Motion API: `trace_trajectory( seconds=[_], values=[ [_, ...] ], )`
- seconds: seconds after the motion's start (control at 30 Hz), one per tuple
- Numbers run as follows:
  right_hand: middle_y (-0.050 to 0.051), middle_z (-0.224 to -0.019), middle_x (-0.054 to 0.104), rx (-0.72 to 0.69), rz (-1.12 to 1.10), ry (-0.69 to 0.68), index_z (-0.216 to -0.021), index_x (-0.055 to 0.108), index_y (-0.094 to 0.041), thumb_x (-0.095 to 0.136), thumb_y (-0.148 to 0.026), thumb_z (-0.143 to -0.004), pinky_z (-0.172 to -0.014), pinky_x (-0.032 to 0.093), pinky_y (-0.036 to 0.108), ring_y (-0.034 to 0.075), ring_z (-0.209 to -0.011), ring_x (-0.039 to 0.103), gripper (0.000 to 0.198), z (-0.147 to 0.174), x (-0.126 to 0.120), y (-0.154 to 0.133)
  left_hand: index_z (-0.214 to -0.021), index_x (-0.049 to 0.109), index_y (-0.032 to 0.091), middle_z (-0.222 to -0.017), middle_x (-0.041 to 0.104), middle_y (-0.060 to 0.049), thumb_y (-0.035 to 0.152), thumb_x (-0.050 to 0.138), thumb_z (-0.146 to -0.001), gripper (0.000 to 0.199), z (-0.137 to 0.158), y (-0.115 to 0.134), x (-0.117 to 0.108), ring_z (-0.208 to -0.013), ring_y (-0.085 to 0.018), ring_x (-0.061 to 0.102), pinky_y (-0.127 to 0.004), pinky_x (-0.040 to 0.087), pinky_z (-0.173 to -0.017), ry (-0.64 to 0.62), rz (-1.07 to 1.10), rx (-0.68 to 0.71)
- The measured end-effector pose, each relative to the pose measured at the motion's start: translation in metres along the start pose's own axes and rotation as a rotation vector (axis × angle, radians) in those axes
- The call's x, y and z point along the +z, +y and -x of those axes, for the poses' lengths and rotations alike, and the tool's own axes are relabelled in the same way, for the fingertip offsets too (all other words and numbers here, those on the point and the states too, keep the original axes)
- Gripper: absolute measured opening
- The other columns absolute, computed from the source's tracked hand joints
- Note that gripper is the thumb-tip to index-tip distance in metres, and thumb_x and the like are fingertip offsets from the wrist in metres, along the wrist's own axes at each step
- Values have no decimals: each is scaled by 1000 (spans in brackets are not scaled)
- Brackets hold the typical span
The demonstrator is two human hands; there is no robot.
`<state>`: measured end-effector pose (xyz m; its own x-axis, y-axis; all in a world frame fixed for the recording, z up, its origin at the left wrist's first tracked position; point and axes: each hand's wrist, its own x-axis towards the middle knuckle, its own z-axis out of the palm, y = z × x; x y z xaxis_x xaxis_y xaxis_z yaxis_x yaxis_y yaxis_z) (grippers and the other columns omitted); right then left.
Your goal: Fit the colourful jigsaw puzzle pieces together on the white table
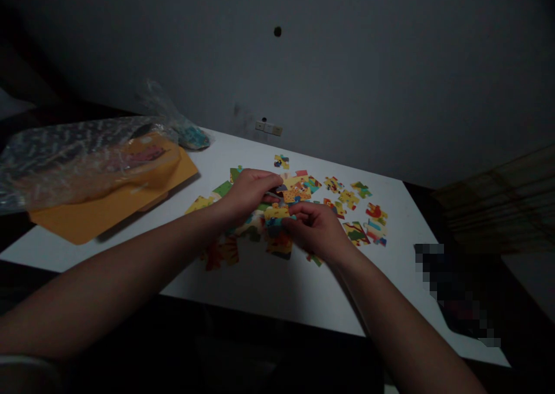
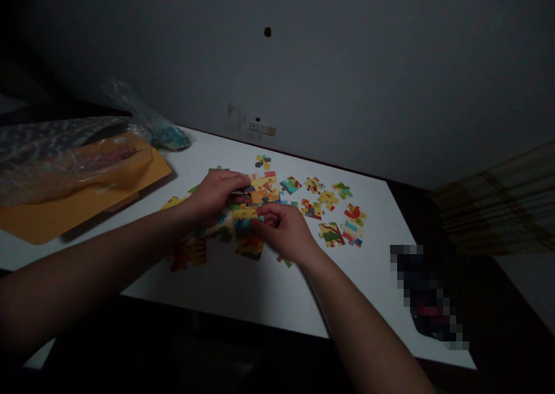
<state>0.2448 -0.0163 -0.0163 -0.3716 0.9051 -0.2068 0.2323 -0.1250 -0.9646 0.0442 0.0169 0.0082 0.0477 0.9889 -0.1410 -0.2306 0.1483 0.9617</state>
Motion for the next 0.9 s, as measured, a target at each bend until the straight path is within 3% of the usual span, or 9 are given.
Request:
trace_trajectory(
  seconds=[0.7,0.77,0.9],
  values=[
    [-5,-62,61,-12,4,-8,-98,76,-26,86,-48,-82,-42,31,26,12,-46,44,29,1,-1,-1,-69,77,19,-84,78,-8,17,74,-92,24,-1,-2,0,-72,-13,72,-23,64,-70,12,-6,9],
    [-4,-65,63,-96,-34,105,-97,78,-26,83,-41,-80,-47,36,27,14,-51,48,23,0,-8,-4,-70,76,18,-83,77,-7,20,76,-89,19,-1,0,0,-74,-14,72,-23,64,-68,45,14,29],
    [-1,-75,63,-422,-208,561,-85,75,-26,70,-32,-75,-60,42,30,16,-65,54,13,-6,-36,-14,-72,69,19,-76,69,-1,24,77,-86,17,-3,4,-3,-71,-13,66,-21,60,-62,109,47,98]
  ],
)
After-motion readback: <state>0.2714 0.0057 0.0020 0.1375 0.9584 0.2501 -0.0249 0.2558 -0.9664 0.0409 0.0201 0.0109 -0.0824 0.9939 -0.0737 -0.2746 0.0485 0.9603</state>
